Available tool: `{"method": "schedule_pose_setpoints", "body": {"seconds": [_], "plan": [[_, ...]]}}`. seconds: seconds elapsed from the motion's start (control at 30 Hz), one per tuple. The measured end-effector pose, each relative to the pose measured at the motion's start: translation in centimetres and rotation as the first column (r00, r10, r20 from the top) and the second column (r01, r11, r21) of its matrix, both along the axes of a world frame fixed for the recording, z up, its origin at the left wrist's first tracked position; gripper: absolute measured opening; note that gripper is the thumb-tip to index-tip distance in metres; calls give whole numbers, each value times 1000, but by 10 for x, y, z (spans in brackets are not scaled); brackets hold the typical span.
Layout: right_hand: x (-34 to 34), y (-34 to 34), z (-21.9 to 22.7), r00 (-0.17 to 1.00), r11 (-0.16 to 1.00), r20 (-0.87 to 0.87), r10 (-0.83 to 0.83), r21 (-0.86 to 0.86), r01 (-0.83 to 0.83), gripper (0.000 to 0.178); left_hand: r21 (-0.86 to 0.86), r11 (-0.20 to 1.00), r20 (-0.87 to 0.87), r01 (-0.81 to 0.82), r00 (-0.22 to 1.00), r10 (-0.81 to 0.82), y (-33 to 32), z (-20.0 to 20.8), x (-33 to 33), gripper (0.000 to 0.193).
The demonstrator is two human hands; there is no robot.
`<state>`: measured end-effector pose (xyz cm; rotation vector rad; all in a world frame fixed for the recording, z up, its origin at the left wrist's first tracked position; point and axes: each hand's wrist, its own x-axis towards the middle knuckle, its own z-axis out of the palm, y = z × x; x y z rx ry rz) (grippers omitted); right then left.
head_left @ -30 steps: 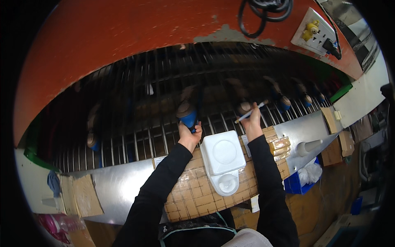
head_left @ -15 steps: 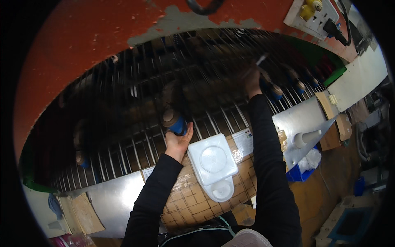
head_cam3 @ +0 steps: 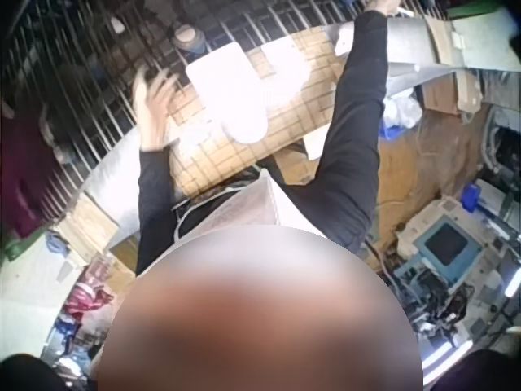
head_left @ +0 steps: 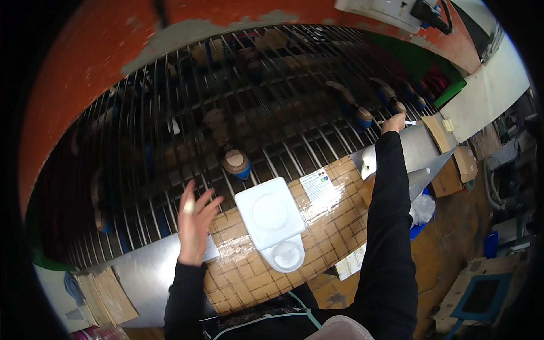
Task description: The person applies a white adhesive to the sole and strap areas of a blue sandal using a small brush. They repeatedly dip the brush into a container and spread the glue across the sandal's surface, then place the sandal on a metal rack and repeat the process on another sandal.
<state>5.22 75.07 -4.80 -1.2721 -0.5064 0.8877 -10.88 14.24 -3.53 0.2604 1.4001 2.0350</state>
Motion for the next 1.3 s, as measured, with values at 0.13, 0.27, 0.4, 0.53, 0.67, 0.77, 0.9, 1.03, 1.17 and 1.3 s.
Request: {"method": "schedule_pose_setpoints", "body": {"seconds": [0.13, 0.27, 0.4, 0.53, 0.67, 0.77, 0.9, 1.03, 1.17, 1.3], "plan": [[18, 26, -4, 999, 996, 9, -40, -82, 40, 63, -474, 694, -748, -542, 664, 9, -98, -11, 17, 44], [36, 60, -15, 996, 991, 78, -33, -130, 43, 69, -607, -212, -676, -766, 638, -368, -204, -33, 44, 58], [44, 96, -32, 1000, 997, 20, -10, -73, 12, 73, -769, -634, -428, -86, 806, 410, -272, -59, 65, 97], [26, 130, -52, 998, 994, -36, 45, 106, -41, 74, -397, -96, -918, -913, 393, 53, -284, -64, 98, 96], [-2, 160, -71, 925, 911, 64, 376, 156, -381, 68, -829, -335, -560, -449, 687, 463, -283, -50, 96, 94], [-25, 168, -71, 593, 483, 184, 784, 420, -768, 68, -824, -344, -566, -451, 691, 450, -293, -62, 93, 96], [-66, 123, -35, -12, 300, 764, 645, -268, -915, 74, -788, -400, -610, -468, 681, 405, -333, -96, 90, 102], [-74, 48, 13, -531, 375, 710, 462, -699, -608, 94, -762, -440, -643, -475, 638, 424, -344, -110, 85, 105], [-49, 5, 10, -732, 440, 605, 313, -776, -453, 107, -734, -434, -670, -523, 665, 331, -296, -79, 82, 90], [-34, -21, 3, -685, 515, 703, 192, -666, -540, 99, -608, -380, -777, -697, 621, 104, -232, -32, 77, 76]]}}
